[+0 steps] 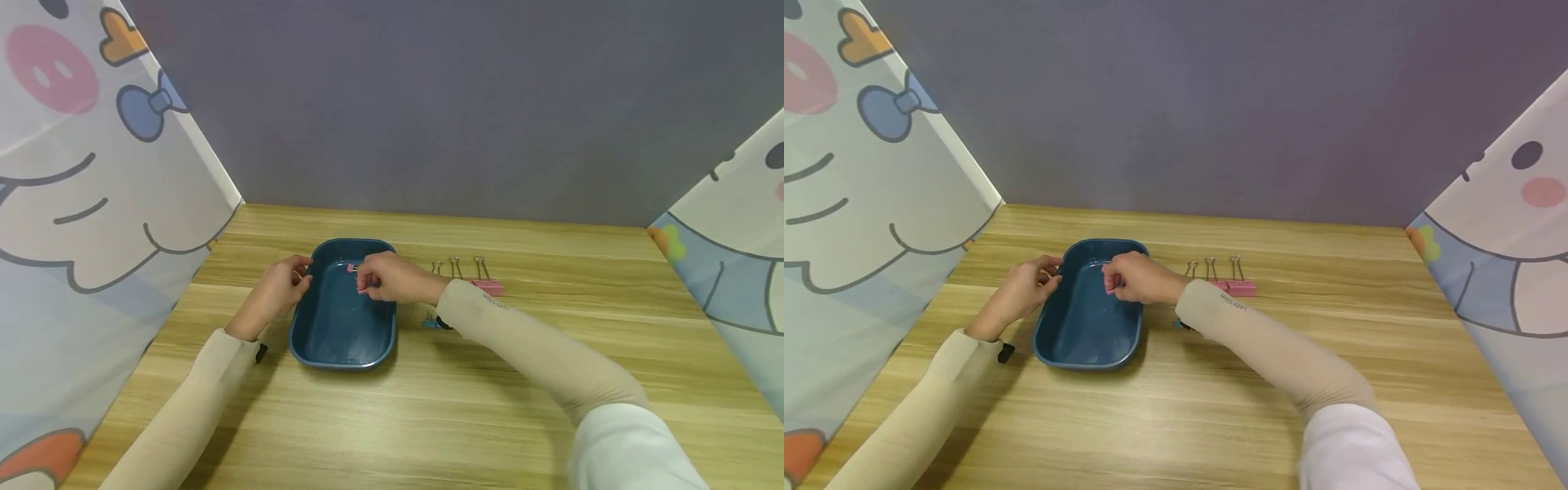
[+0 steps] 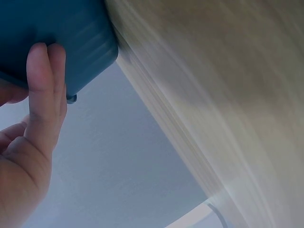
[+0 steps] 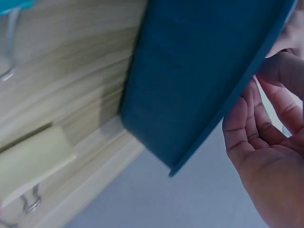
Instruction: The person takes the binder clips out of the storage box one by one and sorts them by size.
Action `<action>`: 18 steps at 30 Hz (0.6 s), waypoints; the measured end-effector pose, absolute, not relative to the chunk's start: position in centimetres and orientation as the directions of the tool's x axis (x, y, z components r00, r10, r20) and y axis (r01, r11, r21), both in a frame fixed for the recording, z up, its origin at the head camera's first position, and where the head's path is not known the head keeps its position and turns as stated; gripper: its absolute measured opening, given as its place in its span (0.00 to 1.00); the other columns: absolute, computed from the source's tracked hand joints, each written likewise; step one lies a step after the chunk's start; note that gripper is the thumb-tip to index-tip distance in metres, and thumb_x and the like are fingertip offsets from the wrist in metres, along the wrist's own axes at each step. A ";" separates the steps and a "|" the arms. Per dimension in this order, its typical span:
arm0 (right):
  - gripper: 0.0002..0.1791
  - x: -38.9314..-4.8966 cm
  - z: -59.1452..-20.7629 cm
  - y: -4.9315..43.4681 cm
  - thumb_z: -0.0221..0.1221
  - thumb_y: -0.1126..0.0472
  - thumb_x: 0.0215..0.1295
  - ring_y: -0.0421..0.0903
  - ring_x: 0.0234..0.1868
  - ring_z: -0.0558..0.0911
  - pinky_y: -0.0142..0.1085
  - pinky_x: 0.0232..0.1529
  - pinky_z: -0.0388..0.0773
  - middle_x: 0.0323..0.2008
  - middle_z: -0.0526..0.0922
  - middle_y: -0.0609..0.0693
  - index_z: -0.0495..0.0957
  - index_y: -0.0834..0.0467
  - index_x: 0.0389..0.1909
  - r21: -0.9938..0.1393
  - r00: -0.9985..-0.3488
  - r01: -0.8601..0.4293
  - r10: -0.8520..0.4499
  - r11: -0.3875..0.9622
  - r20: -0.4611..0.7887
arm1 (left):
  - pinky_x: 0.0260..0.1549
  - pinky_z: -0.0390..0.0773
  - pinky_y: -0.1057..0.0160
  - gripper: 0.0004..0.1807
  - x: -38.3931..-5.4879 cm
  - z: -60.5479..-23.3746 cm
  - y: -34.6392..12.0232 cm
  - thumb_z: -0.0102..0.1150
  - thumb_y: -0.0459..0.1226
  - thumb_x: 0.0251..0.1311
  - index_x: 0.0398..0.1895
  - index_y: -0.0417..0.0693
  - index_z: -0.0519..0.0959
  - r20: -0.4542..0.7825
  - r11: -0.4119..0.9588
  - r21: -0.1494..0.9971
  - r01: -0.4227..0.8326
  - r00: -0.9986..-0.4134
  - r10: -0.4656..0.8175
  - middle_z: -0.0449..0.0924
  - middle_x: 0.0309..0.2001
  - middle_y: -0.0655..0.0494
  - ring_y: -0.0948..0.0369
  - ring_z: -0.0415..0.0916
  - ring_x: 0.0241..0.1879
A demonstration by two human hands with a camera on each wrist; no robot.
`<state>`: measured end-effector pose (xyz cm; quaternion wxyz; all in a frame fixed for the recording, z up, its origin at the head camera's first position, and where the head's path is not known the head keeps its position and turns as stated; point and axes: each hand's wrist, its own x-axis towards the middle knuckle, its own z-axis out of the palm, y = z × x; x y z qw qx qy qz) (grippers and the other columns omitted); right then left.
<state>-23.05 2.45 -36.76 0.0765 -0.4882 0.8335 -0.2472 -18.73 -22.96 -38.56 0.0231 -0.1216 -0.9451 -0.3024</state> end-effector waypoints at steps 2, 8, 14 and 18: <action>0.04 -22.9 -36.6 3.2 0.61 0.67 0.59 0.40 0.34 0.74 0.30 0.37 0.72 0.33 0.76 0.44 0.81 0.57 0.33 -0.487 -0.518 -0.773 -0.848 0.407 0.113 | 0.27 0.79 0.59 0.19 -18.7 -38.6 -22.9 0.53 0.29 0.63 0.56 0.30 0.71 0.116 0.787 0.566 0.244 -0.969 0.217 0.77 0.39 0.40 0.52 0.78 0.32; 0.05 -22.2 -35.9 5.2 0.61 0.68 0.59 0.45 0.34 0.75 0.31 0.36 0.72 0.33 0.76 0.44 0.81 0.55 0.33 -0.498 -0.543 -0.757 -0.832 0.424 0.118 | 0.27 0.79 0.59 0.18 -18.7 -38.6 -22.9 0.53 0.29 0.64 0.56 0.30 0.71 0.118 0.783 0.569 0.249 -0.968 0.223 0.77 0.38 0.40 0.52 0.78 0.32; 0.06 -21.3 -35.3 6.9 0.61 0.68 0.59 0.42 0.34 0.75 0.33 0.38 0.75 0.34 0.76 0.43 0.81 0.52 0.32 -0.502 -0.568 -0.748 -0.810 0.435 0.145 | 0.27 0.79 0.60 0.18 -18.7 -38.6 -23.0 0.53 0.29 0.63 0.56 0.30 0.72 0.121 0.785 0.566 0.251 -0.968 0.221 0.77 0.39 0.40 0.52 0.79 0.32; 0.06 -20.9 -35.1 7.7 0.61 0.68 0.60 0.40 0.34 0.75 0.33 0.39 0.75 0.36 0.77 0.42 0.81 0.54 0.33 -0.488 -0.577 -0.752 -0.800 0.442 0.165 | 0.26 0.79 0.60 0.18 -18.8 -38.6 -23.1 0.53 0.29 0.64 0.56 0.30 0.71 0.111 0.784 0.571 0.244 -0.969 0.221 0.77 0.39 0.40 0.52 0.79 0.33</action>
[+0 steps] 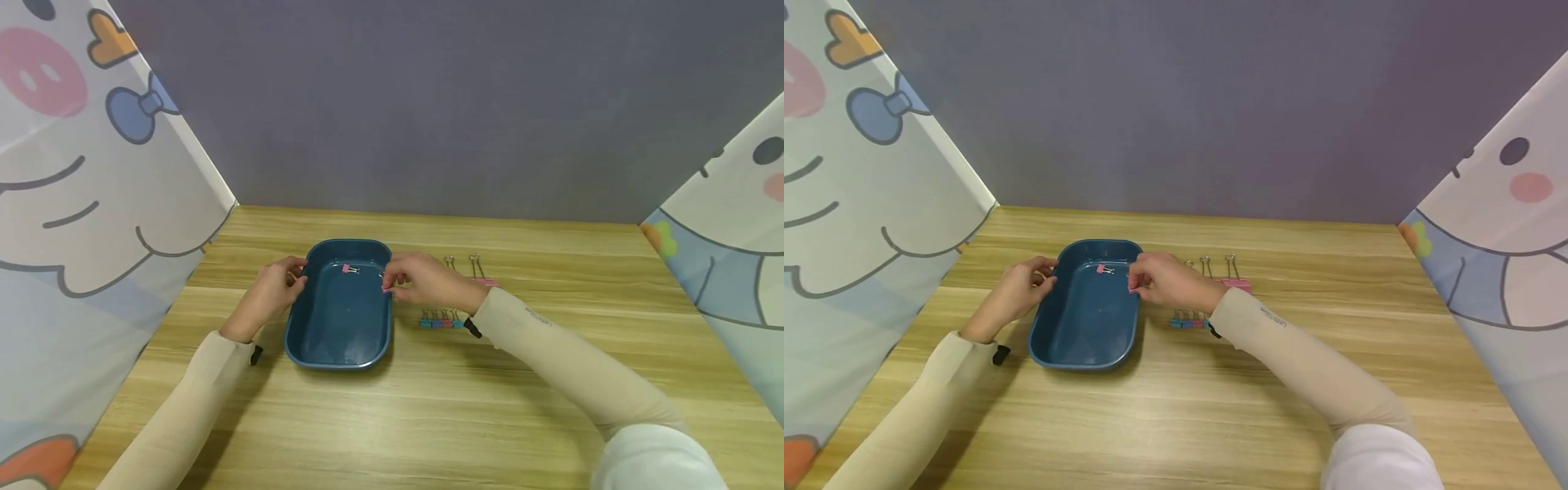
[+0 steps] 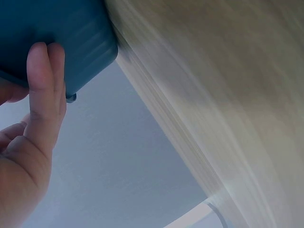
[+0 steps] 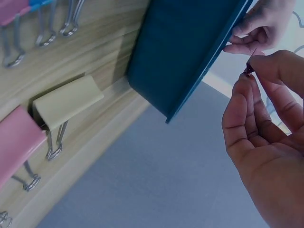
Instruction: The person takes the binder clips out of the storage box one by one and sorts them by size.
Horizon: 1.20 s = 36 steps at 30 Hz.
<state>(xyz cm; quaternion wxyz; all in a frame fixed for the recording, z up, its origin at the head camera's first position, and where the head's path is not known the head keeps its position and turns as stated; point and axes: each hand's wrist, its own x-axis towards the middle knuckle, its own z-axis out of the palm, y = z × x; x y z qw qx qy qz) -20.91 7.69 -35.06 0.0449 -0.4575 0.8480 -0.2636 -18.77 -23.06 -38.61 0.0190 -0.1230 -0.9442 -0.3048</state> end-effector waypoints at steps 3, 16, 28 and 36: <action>0.05 -20.7 -35.1 8.1 0.61 0.68 0.59 0.39 0.34 0.74 0.31 0.38 0.74 0.35 0.77 0.42 0.82 0.55 0.33 -0.471 -0.568 -0.768 -0.801 0.434 0.189 | 0.26 0.79 0.60 0.19 -18.7 -38.7 -23.1 0.53 0.29 0.64 0.56 0.30 0.71 0.109 0.783 0.571 0.246 -0.968 0.224 0.77 0.39 0.40 0.53 0.79 0.32; 0.08 -19.5 -35.3 10.3 0.63 0.68 0.58 0.37 0.35 0.76 0.32 0.36 0.76 0.35 0.77 0.41 0.81 0.49 0.32 -0.457 -0.551 -0.794 -0.793 0.401 0.261 | 0.27 0.79 0.59 0.19 -18.7 -38.6 -23.0 0.53 0.30 0.64 0.57 0.31 0.71 0.120 0.791 0.557 0.254 -0.967 0.226 0.77 0.39 0.41 0.53 0.79 0.32; 0.10 -19.4 -35.8 13.2 0.63 0.68 0.58 0.37 0.29 0.73 0.31 0.29 0.74 0.34 0.76 0.40 0.81 0.47 0.32 -0.456 -0.629 -0.744 -0.742 0.488 0.232 | 0.29 0.79 0.57 0.19 -18.8 -38.5 -23.0 0.53 0.30 0.64 0.56 0.31 0.70 0.117 0.788 0.563 0.249 -0.968 0.222 0.77 0.39 0.41 0.52 0.78 0.33; 0.11 -19.1 -36.5 15.5 0.63 0.71 0.56 0.37 0.28 0.73 0.31 0.28 0.74 0.31 0.76 0.41 0.81 0.50 0.30 -0.470 -0.668 -0.718 -0.698 0.513 0.259 | 0.30 0.79 0.56 0.19 -18.7 -38.7 -23.2 0.53 0.30 0.64 0.56 0.30 0.70 0.115 0.786 0.567 0.246 -0.969 0.220 0.76 0.39 0.40 0.51 0.78 0.33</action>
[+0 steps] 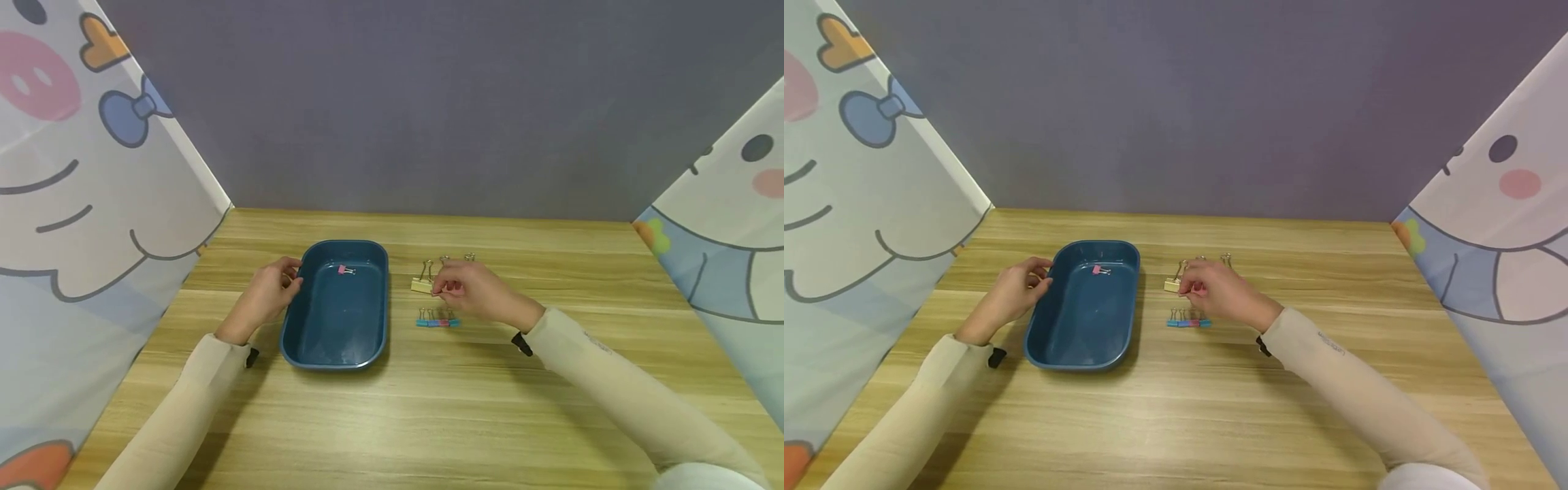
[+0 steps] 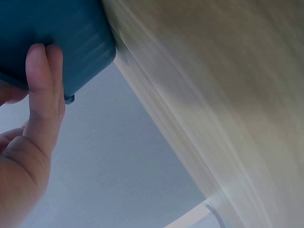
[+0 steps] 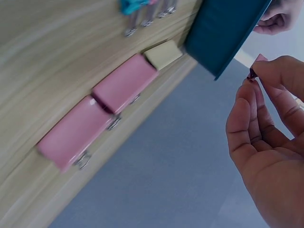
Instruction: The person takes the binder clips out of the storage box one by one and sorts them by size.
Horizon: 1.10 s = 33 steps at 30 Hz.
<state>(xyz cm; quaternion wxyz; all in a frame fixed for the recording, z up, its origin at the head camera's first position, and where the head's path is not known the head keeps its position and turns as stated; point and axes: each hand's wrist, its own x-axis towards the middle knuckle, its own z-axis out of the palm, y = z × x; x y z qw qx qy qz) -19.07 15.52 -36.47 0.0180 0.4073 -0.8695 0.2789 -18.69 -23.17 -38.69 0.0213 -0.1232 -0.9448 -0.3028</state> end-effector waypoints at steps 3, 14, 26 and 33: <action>0.10 -19.0 -36.7 16.4 0.63 0.71 0.56 0.37 0.29 0.73 0.32 0.29 0.75 0.31 0.76 0.41 0.82 0.52 0.33 -0.473 -0.680 -0.707 -0.689 0.526 0.251 | 0.30 0.79 0.56 0.19 -18.7 -38.7 -23.2 0.54 0.30 0.63 0.56 0.30 0.70 0.118 0.787 0.565 0.247 -0.968 0.219 0.76 0.39 0.40 0.52 0.78 0.33; 0.10 -18.6 -37.2 19.4 0.64 0.73 0.54 0.38 0.31 0.74 0.34 0.31 0.76 0.31 0.77 0.42 0.81 0.55 0.33 -0.459 -0.728 -0.669 -0.639 0.584 0.249 | 0.29 0.79 0.56 0.18 -18.6 -38.7 -23.2 0.53 0.30 0.63 0.55 0.30 0.70 0.126 0.783 0.568 0.252 -0.967 0.220 0.77 0.39 0.40 0.51 0.78 0.34; 0.10 -18.0 -39.2 20.8 0.64 0.74 0.52 0.37 0.31 0.75 0.32 0.31 0.76 0.32 0.79 0.42 0.82 0.56 0.31 -0.477 -0.741 -0.650 -0.632 0.592 0.225 | 0.29 0.79 0.56 0.18 -18.7 -38.8 -23.3 0.53 0.30 0.63 0.55 0.30 0.70 0.143 0.780 0.566 0.267 -0.963 0.227 0.77 0.38 0.41 0.51 0.78 0.33; 0.11 -17.7 -40.7 20.7 0.65 0.75 0.51 0.40 0.30 0.75 0.31 0.29 0.76 0.30 0.80 0.44 0.82 0.56 0.29 -0.511 -0.725 -0.653 -0.658 0.560 0.204 | 0.29 0.79 0.56 0.18 -18.7 -38.8 -23.3 0.53 0.30 0.64 0.55 0.30 0.70 0.136 0.781 0.565 0.266 -0.964 0.230 0.77 0.39 0.41 0.52 0.78 0.33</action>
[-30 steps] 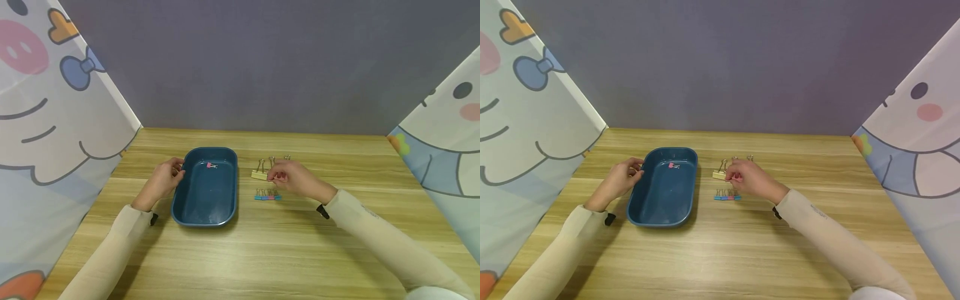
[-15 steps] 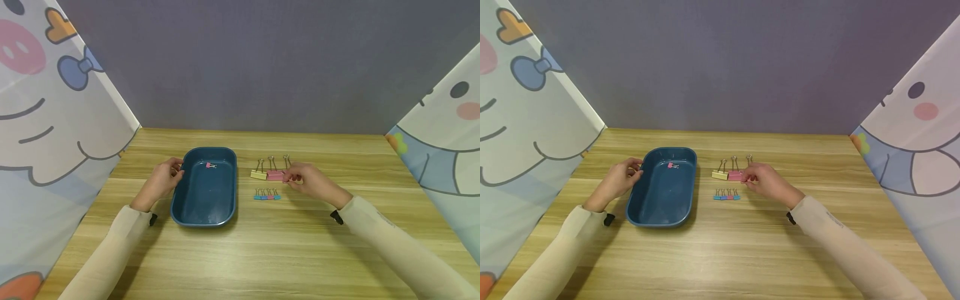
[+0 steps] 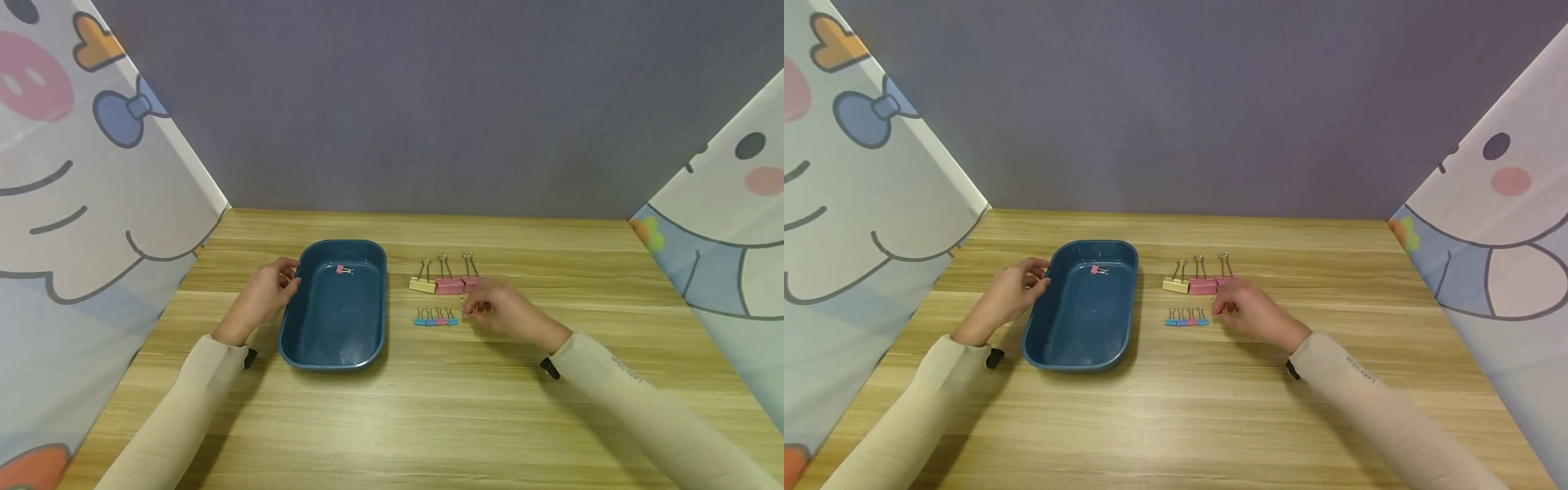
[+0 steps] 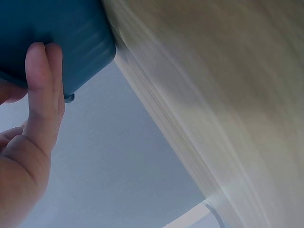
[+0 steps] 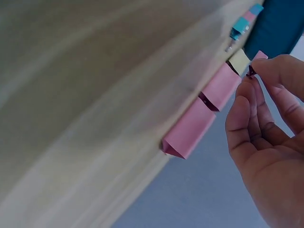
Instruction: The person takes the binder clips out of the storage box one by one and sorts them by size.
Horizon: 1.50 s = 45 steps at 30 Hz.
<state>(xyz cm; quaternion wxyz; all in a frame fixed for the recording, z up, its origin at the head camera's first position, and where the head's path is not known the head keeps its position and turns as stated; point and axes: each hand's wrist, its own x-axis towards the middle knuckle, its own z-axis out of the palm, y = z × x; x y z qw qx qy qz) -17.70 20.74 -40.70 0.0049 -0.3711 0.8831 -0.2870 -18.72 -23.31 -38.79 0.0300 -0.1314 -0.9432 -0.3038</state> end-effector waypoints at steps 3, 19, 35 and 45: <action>0.11 -17.7 -41.2 20.7 0.65 0.76 0.51 0.39 0.30 0.76 0.31 0.30 0.76 0.30 0.81 0.45 0.82 0.56 0.29 -0.530 -0.716 -0.652 -0.671 0.543 0.194 | 0.29 0.79 0.56 0.18 -18.7 -38.7 -23.3 0.53 0.30 0.64 0.55 0.30 0.70 0.133 0.782 0.565 0.262 -0.965 0.228 0.77 0.39 0.41 0.51 0.78 0.34; 0.12 -17.5 -42.4 20.7 0.65 0.75 0.51 0.39 0.31 0.78 0.31 0.31 0.77 0.30 0.81 0.44 0.81 0.54 0.29 -0.537 -0.706 -0.648 -0.690 0.541 0.158 | 0.30 0.79 0.56 0.18 -18.7 -38.8 -23.3 0.53 0.30 0.63 0.56 0.30 0.70 0.121 0.781 0.571 0.252 -0.967 0.224 0.77 0.39 0.40 0.51 0.78 0.34; 0.10 -17.5 -42.0 20.5 0.66 0.72 0.52 0.37 0.30 0.78 0.30 0.31 0.77 0.30 0.81 0.43 0.81 0.55 0.29 -0.527 -0.711 -0.647 -0.686 0.551 0.156 | 0.30 0.79 0.57 0.18 -18.6 -39.0 -23.3 0.53 0.31 0.64 0.56 0.31 0.70 0.114 0.774 0.586 0.239 -0.970 0.213 0.76 0.39 0.41 0.51 0.78 0.34; 0.06 -17.7 -39.6 19.2 0.65 0.69 0.55 0.37 0.30 0.76 0.32 0.30 0.76 0.31 0.79 0.43 0.81 0.56 0.32 -0.485 -0.721 -0.662 -0.663 0.571 0.204 | 0.30 0.79 0.57 0.18 -18.7 -39.1 -23.4 0.54 0.30 0.64 0.55 0.30 0.70 0.122 0.767 0.590 0.253 -0.967 0.225 0.76 0.40 0.40 0.51 0.78 0.34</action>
